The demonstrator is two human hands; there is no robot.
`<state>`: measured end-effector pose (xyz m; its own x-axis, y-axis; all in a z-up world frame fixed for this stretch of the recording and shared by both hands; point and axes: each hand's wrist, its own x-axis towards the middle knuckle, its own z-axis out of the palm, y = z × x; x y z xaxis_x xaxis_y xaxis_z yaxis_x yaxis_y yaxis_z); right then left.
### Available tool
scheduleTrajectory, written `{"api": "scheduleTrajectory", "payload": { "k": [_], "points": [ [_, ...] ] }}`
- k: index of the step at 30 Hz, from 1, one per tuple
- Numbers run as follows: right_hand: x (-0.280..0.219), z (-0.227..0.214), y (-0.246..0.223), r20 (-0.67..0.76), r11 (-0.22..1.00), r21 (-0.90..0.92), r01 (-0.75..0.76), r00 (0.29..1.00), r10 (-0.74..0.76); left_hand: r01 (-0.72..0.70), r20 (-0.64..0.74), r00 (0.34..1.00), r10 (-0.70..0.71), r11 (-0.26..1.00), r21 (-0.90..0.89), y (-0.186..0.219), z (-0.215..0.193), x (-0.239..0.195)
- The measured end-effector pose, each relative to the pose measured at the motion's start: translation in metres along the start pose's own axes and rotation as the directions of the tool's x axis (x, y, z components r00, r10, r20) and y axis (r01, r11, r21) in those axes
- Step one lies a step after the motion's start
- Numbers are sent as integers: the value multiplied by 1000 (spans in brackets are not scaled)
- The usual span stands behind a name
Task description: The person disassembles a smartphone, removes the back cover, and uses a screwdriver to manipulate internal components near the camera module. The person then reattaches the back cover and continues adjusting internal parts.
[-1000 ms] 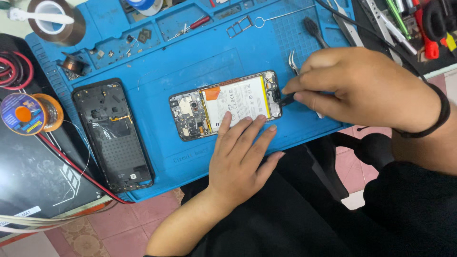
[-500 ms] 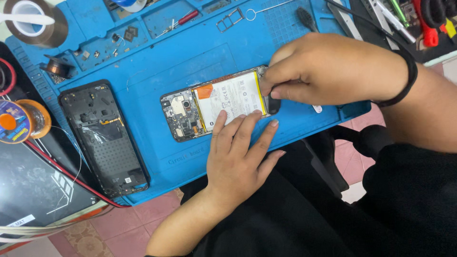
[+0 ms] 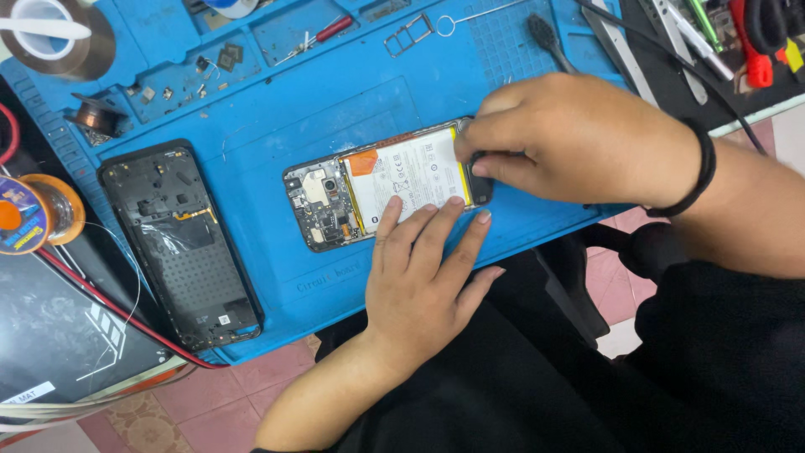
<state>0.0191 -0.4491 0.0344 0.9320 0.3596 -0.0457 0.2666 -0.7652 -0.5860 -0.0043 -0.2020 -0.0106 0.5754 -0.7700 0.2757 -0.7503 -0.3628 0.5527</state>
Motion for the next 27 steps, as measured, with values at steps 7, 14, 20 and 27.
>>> {"api": "scheduleTrajectory", "payload": {
  "k": [7,14,20,27],
  "points": [
    [-6,8,-8,-152,1000,-2,-6,988,6,15,-4,1000,-15,1000,-6,2,-4,3],
    [-20,28,-21,-280,987,-104,-125,956,91,39,17,999,-39,999,3,3,-1,3],
    [-25,39,-29,-390,984,-152,-95,920,29,50,22,999,-50,999,6,4,-2,7],
    [-33,48,-33,-418,981,-167,-99,908,21,54,33,998,-55,998,18,3,0,7]
  ]
}}
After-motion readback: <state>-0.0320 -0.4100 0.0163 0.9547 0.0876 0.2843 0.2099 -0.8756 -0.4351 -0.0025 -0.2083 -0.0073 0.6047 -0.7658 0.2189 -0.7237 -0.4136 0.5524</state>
